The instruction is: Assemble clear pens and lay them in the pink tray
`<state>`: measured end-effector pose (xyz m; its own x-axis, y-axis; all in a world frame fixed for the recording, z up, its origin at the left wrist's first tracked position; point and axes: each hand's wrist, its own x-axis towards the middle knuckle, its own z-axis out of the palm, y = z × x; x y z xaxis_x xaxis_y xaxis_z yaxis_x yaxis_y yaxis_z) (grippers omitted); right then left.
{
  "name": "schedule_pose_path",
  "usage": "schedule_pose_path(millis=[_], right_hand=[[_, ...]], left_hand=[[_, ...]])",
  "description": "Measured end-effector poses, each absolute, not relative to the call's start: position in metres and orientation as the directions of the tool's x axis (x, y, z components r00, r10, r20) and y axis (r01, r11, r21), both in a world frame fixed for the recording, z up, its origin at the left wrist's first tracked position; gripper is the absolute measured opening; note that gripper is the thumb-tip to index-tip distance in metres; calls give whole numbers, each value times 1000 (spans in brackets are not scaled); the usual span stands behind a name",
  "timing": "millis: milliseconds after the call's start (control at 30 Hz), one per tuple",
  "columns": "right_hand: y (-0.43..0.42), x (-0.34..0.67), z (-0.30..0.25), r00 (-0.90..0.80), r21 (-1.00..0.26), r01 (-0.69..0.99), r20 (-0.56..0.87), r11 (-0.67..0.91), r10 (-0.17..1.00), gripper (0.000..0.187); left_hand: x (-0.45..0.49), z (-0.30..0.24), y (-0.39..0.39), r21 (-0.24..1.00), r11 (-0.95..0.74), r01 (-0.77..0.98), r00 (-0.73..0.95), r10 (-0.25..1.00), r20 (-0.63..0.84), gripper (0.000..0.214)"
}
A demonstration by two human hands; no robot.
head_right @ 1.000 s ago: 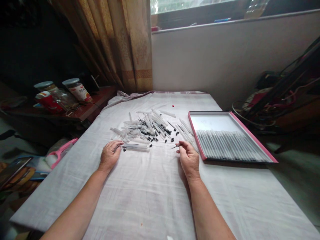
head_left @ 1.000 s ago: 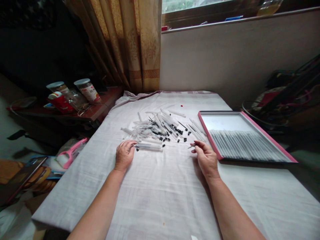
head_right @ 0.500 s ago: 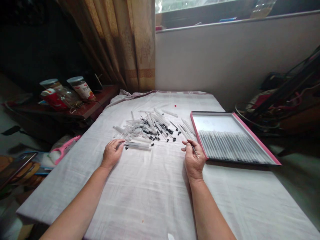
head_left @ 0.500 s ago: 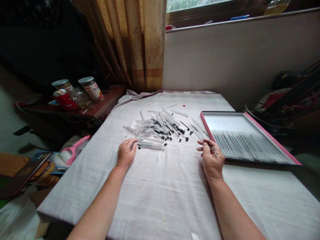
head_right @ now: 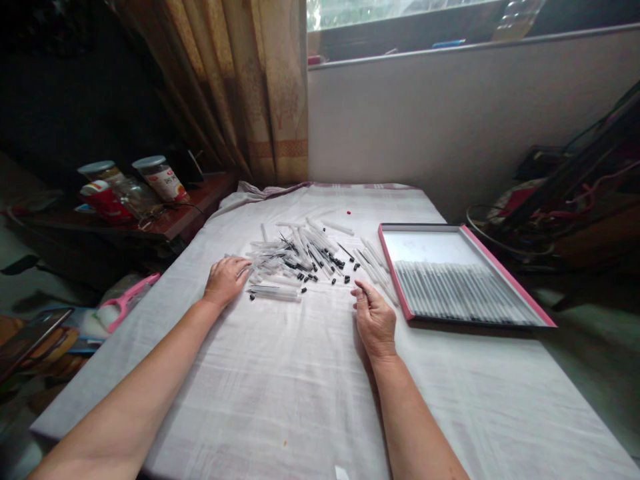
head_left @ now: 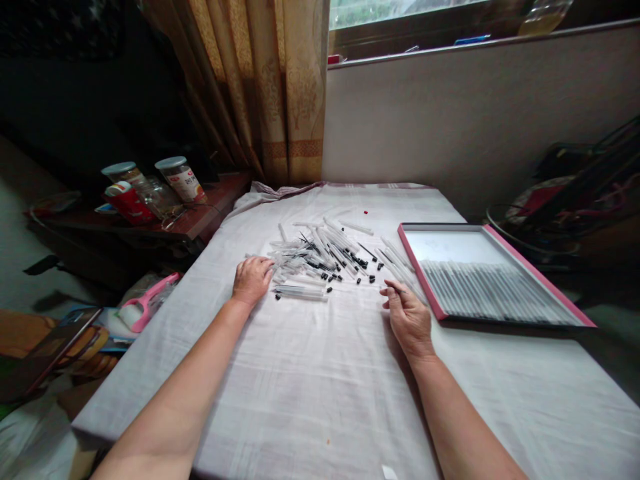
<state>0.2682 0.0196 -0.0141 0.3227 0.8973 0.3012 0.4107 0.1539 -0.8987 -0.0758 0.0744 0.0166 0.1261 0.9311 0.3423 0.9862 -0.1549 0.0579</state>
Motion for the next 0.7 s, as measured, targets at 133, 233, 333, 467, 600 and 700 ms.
schedule_pose_path(millis=[133,233,333,467,600,700], right_hand=[[21,269,-13,306,-824,512,438,242,845,34],[22,270,-13,302,-791,545,494,277,816,32],[22,270,-13,324,-808,540,457,235,828,33],[20,269,-9,333,-808,539,464,239,821,34],[16,262,-2,224,-738,578,553,347,802,33],[10,253,3,36,-651,621,580,436,814,31]], left_hand=[[-74,29,97,-5,-232,973,226,941,250,9],[-70,34,105,-17,-274,962,271,941,201,6],[-70,44,106,-10,-299,954,295,936,190,13],[-71,66,95,45,-330,943,306,913,269,16],[-47,74,70,596,-368,714,22,862,506,20],[-11,63,47,959,-250,132,-261,925,277,29]])
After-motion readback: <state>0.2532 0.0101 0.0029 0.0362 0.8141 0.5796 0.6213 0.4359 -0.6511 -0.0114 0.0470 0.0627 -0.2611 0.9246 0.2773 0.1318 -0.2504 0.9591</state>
